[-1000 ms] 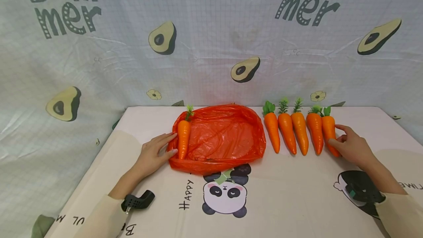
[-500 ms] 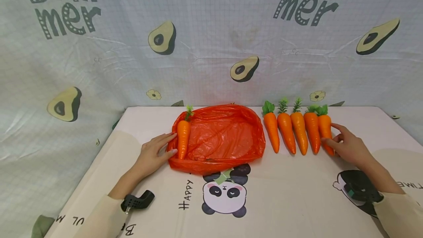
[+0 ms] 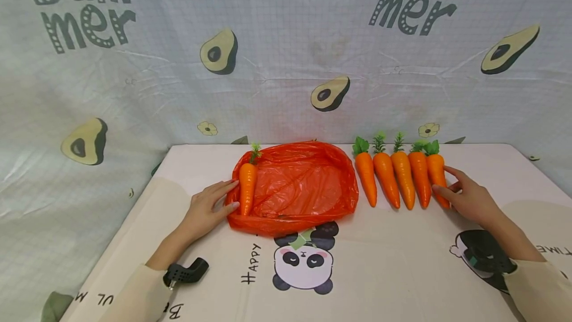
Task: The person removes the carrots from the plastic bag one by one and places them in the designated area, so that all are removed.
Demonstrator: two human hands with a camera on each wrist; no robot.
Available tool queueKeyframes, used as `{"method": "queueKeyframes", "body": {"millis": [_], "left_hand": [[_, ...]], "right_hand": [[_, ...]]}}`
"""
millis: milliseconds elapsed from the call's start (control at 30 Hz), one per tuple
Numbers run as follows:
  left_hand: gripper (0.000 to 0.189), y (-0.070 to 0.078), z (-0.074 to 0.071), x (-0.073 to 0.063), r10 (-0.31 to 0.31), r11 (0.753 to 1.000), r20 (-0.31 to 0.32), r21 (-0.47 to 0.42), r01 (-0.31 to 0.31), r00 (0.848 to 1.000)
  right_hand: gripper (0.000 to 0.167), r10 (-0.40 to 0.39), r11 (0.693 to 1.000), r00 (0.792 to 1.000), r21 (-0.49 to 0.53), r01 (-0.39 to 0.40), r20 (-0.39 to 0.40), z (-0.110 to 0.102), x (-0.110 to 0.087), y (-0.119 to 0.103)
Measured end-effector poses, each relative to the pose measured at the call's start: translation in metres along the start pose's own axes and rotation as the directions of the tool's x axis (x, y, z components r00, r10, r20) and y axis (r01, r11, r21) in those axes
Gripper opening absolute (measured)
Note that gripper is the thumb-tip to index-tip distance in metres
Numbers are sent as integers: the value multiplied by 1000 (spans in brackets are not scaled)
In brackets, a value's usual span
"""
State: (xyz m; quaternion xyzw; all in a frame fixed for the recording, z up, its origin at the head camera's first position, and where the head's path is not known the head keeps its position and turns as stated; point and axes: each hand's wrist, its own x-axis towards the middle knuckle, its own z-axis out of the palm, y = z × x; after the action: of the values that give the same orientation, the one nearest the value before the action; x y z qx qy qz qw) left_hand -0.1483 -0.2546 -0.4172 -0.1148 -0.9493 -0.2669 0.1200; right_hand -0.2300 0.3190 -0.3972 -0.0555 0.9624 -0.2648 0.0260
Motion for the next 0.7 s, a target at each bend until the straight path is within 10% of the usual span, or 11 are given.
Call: {"method": "queueKeyframes", "body": {"millis": [700], "left_hand": [[57, 4, -3, -1, -9, 1000, 10, -7, 9, 1000]], "right_hand": [[85, 21, 999, 1000, -25, -21, 16, -8, 0, -1]]}}
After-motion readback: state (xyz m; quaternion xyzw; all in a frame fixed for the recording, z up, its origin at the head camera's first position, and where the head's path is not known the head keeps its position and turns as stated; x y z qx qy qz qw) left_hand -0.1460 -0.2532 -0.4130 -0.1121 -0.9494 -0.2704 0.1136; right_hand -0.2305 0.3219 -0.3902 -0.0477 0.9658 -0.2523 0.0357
